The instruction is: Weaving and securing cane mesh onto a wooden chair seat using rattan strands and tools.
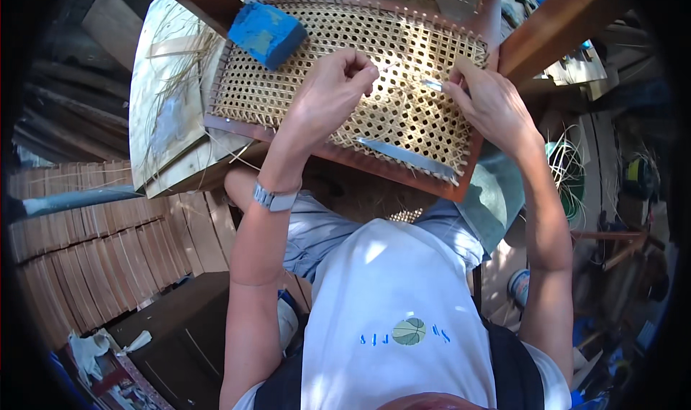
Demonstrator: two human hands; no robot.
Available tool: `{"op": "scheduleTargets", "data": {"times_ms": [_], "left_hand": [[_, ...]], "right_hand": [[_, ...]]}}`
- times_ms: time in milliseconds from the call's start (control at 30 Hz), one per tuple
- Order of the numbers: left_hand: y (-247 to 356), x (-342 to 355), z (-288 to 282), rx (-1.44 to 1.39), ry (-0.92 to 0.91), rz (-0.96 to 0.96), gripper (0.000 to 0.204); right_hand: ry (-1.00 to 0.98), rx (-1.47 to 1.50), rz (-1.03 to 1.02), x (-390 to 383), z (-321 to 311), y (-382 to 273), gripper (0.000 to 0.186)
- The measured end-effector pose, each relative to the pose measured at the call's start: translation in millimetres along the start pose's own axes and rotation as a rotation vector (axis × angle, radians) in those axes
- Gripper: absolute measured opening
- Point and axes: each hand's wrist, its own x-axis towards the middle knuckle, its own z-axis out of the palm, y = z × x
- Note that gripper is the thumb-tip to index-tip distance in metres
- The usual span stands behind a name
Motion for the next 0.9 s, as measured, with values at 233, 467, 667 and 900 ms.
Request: {"op": "scheduleTargets", "data": {"times_ms": [233, 467, 667, 900], "left_hand": [[-16.3, 14.7, 16.1, 0.362, 0.013, 0.034, 0.025], [-29.5, 20.0, 15.6, 0.398, 0.082, 0.020, 0.014], [-30.9, 22.5, 15.8, 0.416, 0.095, 0.031, 0.013], [-25.1, 27.1, 38.5, 0.505, 0.047, 0.157, 0.015]], "right_hand": [[0.099, -0.187, -0.231, 14.1, 19.0, 0.3, 0.019], [0.028, -0.423, -0.284, 25.3, 23.8, -23.2, 0.016], [0.049, -0.539, -0.369, 33.5, 33.6, -29.4, 0.016], [-0.148, -0.168, -0.086, 56.7, 25.6, -9.4, 0.039]]}}
